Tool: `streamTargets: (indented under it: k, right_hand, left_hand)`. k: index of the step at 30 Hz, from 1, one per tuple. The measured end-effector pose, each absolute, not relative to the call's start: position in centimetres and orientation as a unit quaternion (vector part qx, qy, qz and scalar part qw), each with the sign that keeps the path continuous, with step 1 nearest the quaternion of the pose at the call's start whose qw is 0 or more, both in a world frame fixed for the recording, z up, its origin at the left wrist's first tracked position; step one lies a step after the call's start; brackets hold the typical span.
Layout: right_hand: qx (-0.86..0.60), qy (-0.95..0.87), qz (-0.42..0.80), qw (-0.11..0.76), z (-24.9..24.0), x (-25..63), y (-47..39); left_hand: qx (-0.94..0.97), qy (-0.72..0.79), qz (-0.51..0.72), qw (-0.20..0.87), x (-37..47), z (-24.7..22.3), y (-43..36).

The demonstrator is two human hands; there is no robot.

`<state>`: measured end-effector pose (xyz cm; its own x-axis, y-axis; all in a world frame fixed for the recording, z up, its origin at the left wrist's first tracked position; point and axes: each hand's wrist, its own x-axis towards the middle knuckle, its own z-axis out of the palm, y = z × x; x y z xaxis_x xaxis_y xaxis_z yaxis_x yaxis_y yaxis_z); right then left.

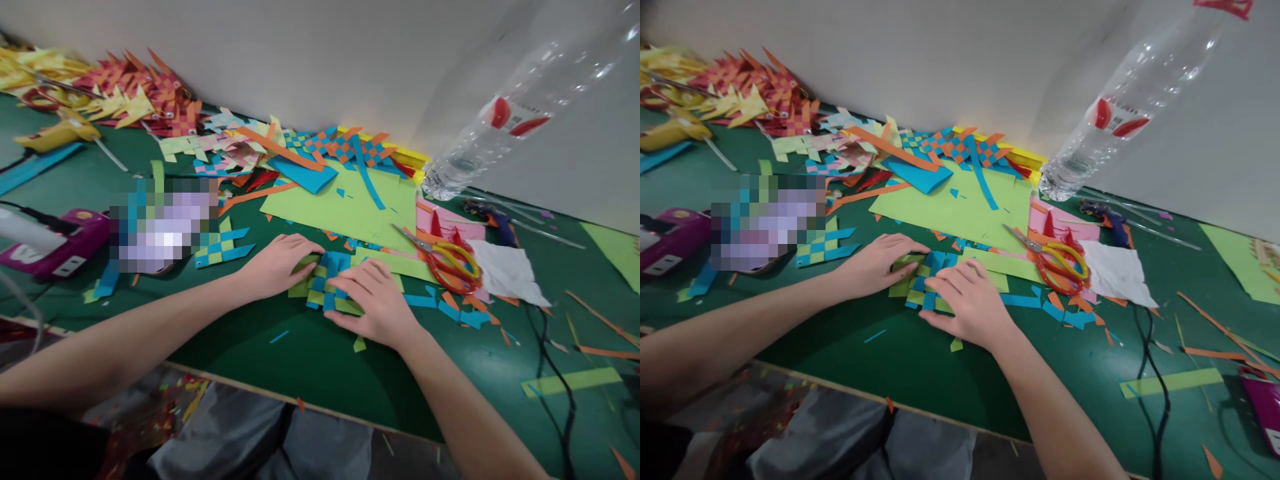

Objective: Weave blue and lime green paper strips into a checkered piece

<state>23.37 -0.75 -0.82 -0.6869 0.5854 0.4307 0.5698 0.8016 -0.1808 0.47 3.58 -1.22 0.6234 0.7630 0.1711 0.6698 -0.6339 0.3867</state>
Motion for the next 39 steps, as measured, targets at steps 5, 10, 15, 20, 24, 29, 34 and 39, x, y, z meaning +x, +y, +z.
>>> streamTargets:
  k: [5,10,15,20,24,29,34,39]
  right_hand:
    - [-0.311,-0.929,-0.045,0.197,-1.0,21.4,-2.1]
    - [-0.327,-0.921,-0.136,0.165,-1.6,20.8,-2.2]
    - [-0.264,-0.931,-0.180,0.175,-1.8,21.0,-2.1]
    - [-0.275,-0.926,-0.172,0.194,-2.0,21.5,-2.0]
    - [-0.306,-0.915,-0.127,0.231,-1.7,21.9,-2.0]
    - [-0.292,-0.908,-0.136,0.269,-1.3,22.0,-2.2]
    - [-0.257,-0.917,-0.155,0.264,-1.4,21.5,-2.5]
    - [-0.291,-0.896,-0.068,0.328,-1.1,22.1,-2.0]
  left_hand:
    - [0.873,0.445,0.180,0.088,0.3,-1.0,3.6]
    - [0.876,0.444,0.171,0.077,0.0,-1.0,3.7]
    - [0.876,0.437,0.180,0.101,0.2,-0.9,3.5]
    - [0.873,0.446,0.169,0.102,0.3,-0.7,3.4]
    - [0.879,0.440,0.147,0.110,0.5,-0.6,3.4]
    - [0.871,0.423,0.154,0.195,1.0,-0.4,3.3]
    - [0.849,0.416,0.172,0.275,1.3,-0.6,3.3]
    - [0.834,0.418,0.190,0.306,1.2,-1.0,3.4]
